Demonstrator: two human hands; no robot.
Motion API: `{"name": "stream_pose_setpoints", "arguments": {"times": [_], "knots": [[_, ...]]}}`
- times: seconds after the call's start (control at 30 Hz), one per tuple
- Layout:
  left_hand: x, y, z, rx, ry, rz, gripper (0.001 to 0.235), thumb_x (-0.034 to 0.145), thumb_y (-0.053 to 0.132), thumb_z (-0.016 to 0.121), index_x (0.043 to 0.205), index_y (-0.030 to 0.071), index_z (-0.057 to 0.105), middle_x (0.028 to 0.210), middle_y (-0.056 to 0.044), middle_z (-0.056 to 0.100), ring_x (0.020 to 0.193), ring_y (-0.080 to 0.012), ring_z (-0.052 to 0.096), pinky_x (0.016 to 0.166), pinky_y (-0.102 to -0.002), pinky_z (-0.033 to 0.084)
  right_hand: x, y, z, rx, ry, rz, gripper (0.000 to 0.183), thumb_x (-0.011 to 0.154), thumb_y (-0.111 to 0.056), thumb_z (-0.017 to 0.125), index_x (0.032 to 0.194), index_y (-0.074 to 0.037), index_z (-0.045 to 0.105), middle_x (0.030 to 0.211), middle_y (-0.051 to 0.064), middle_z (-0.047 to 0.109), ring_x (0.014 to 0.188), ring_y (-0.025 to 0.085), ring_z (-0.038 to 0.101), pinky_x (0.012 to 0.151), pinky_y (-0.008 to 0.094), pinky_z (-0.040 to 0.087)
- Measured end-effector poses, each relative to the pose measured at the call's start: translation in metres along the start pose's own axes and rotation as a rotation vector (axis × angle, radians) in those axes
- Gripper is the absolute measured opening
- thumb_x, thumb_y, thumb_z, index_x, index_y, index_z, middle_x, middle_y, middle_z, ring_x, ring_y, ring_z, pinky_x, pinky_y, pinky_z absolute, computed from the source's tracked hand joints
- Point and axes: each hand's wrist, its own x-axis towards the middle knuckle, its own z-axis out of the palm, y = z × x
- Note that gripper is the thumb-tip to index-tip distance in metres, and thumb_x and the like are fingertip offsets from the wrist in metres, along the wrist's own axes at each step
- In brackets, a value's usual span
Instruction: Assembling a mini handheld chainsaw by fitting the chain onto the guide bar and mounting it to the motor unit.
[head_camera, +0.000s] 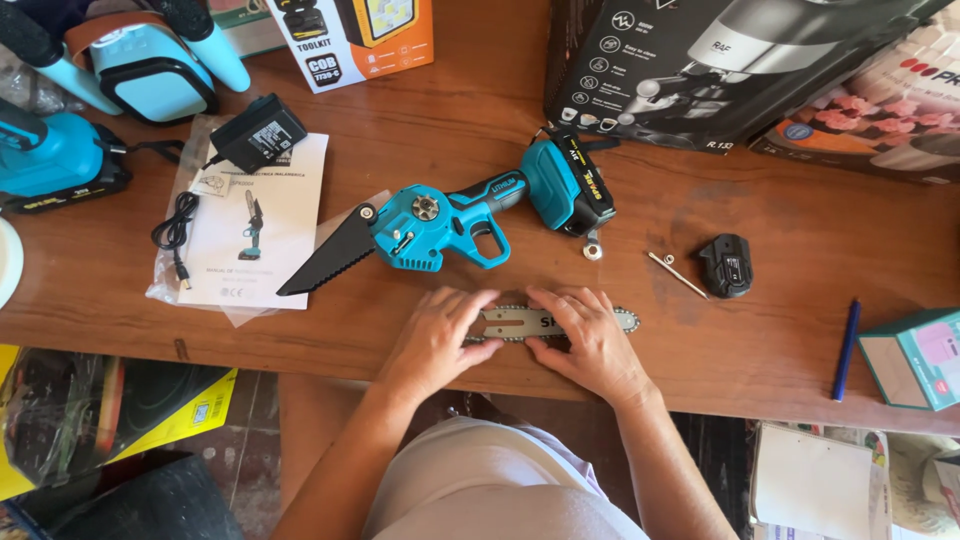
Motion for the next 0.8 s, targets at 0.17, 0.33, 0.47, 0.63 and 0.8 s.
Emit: {"name": "stream_pose_setpoints", "arguments": {"times": [0.17, 0.33, 0.47, 0.63, 0.8], "knots": [[0.001, 0.014, 0.015, 0.052, 0.078, 0.104, 0.063, 0.084, 0.035, 0.082, 0.139, 0.016, 0.056, 0.1, -0.007, 0.074, 0.1, -0.0278, 0.068, 0.083, -0.04, 0.055, -0.012, 0.013, -0.015, 0.038, -0.024, 0.028, 0.059, 0.078, -0.026, 0.082, 0.133, -0.011, 0.066, 0.105, 0.007, 0.077, 0.107, 0.027, 0.068, 0.087, 0.038, 0.05], [-0.004, 0.009, 0.021, 0.037, 0.068, 0.129, 0.06, 0.089, 0.032, 0.079, 0.142, 0.015, 0.056, 0.097, -0.01, 0.074, 0.098, -0.0282, 0.069, 0.082, -0.039, 0.056, -0.017, 0.016, -0.021, 0.037, -0.032, 0.059, 0.055, 0.079, -0.024, 0.082, 0.13, -0.009, 0.068, 0.104, 0.009, 0.077, 0.107, 0.029, 0.068, 0.087, 0.039, 0.051], [-0.013, 0.007, 0.026, 0.106, 0.134, 0.083, 0.029, 0.093, 0.034, 0.074, 0.118, 0.022, 0.069, 0.1, -0.001, 0.073, 0.094, -0.0224, 0.066, 0.078, -0.036, 0.054, -0.022, 0.024, -0.014, 0.019, -0.032, 0.052, 0.052, 0.077, -0.026, 0.083, 0.126, -0.013, 0.07, 0.107, 0.003, 0.077, 0.11, 0.025, 0.067, 0.091, 0.037, 0.049], [-0.018, 0.006, 0.031, 0.118, 0.152, 0.056, 0.012, 0.096, 0.035, 0.069, 0.103, 0.027, 0.074, 0.106, 0.005, 0.07, 0.095, -0.0202, 0.063, 0.077, -0.035, 0.052, -0.017, 0.016, -0.016, 0.023, -0.044, 0.069, 0.051, 0.075, -0.027, 0.084, 0.123, -0.015, 0.073, 0.106, 0.002, 0.076, 0.108, 0.024, 0.067, 0.091, 0.037, 0.049], [-0.015, 0.008, 0.026, 0.076, 0.142, 0.066, 0.01, 0.097, 0.035, 0.069, 0.099, 0.026, 0.072, 0.105, 0.006, 0.069, 0.094, -0.02, 0.062, 0.078, -0.034, 0.05, -0.013, 0.006, -0.006, -0.017, -0.026, 0.052, 0.055, 0.067, -0.04, 0.088, 0.116, -0.018, 0.076, 0.109, 0.001, 0.069, 0.105, 0.024, 0.061, 0.085, 0.038, 0.046]]}}
